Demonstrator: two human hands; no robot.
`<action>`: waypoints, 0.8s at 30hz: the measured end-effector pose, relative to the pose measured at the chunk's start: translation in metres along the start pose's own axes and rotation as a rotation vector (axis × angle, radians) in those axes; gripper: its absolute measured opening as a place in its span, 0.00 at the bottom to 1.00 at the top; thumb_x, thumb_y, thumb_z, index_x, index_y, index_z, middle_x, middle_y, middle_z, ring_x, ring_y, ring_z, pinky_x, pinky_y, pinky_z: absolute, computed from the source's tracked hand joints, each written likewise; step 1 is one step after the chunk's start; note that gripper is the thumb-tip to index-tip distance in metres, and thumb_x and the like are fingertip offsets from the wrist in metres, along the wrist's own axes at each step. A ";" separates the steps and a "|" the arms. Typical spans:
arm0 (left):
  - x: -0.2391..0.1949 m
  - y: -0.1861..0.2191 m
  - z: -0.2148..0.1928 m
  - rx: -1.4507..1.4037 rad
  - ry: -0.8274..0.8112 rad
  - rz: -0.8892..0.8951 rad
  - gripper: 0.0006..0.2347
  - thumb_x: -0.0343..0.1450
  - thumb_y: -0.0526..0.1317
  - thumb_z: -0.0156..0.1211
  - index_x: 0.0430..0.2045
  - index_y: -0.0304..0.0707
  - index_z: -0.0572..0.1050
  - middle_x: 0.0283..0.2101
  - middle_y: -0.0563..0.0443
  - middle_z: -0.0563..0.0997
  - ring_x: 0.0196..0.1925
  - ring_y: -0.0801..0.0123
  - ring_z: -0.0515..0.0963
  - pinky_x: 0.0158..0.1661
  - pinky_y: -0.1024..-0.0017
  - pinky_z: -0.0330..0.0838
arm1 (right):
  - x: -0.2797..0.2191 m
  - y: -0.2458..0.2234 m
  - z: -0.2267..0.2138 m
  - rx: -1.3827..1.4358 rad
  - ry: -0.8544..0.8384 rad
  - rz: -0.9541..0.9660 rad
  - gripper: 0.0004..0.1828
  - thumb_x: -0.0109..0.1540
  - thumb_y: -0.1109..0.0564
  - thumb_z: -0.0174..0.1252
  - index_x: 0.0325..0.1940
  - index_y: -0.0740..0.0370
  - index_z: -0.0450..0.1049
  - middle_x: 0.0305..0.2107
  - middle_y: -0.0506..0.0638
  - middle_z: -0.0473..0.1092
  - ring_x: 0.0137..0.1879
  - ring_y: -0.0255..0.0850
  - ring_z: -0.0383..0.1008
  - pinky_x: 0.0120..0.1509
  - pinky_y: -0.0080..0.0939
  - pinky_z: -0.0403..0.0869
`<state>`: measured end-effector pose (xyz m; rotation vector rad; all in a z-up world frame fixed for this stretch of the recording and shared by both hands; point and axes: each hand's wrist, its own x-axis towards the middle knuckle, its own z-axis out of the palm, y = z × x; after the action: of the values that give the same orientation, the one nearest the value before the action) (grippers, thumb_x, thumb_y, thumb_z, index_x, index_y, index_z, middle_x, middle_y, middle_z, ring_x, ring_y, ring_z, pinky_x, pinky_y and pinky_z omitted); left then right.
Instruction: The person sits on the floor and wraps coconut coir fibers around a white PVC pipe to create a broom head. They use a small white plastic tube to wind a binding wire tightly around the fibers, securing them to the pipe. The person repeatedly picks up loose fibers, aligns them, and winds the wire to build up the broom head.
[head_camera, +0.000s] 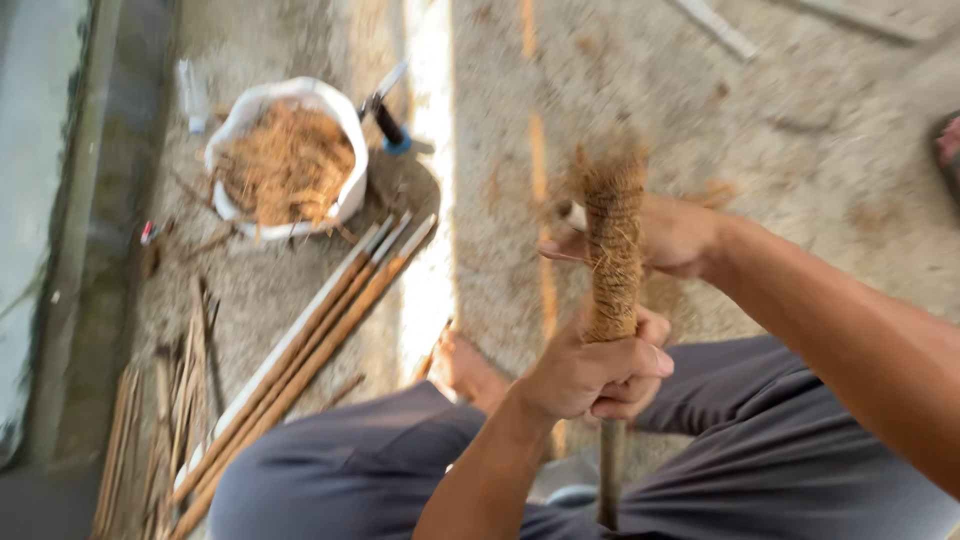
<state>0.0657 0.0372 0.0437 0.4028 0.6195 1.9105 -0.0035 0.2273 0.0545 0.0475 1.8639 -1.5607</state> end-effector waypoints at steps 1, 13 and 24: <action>0.007 0.013 0.004 0.122 0.045 0.018 0.11 0.72 0.29 0.57 0.20 0.40 0.64 0.17 0.58 0.64 0.15 0.79 0.60 0.16 0.76 0.51 | 0.002 -0.020 -0.005 -0.111 0.015 -0.006 0.20 0.62 0.47 0.58 0.20 0.56 0.66 0.11 0.42 0.57 0.15 0.34 0.51 0.19 0.40 0.54; 0.038 0.053 0.009 1.938 0.398 -0.232 0.10 0.68 0.43 0.64 0.29 0.33 0.79 0.27 0.41 0.81 0.28 0.52 0.84 0.35 0.55 0.78 | -0.023 -0.136 -0.008 -1.355 0.082 0.158 0.34 0.69 0.33 0.49 0.19 0.58 0.72 0.14 0.47 0.66 0.18 0.37 0.58 0.23 0.44 0.61; 0.032 0.058 -0.031 1.636 0.718 0.070 0.10 0.64 0.41 0.69 0.31 0.33 0.80 0.28 0.40 0.83 0.28 0.55 0.84 0.31 0.61 0.79 | -0.062 -0.073 0.053 -0.964 0.517 -0.524 0.05 0.58 0.59 0.59 0.27 0.60 0.76 0.14 0.47 0.70 0.17 0.34 0.68 0.21 0.40 0.65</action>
<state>-0.0069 0.0404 0.0529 0.6925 2.6231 1.1324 0.0365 0.1851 0.1474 -0.5539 3.0477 -0.8003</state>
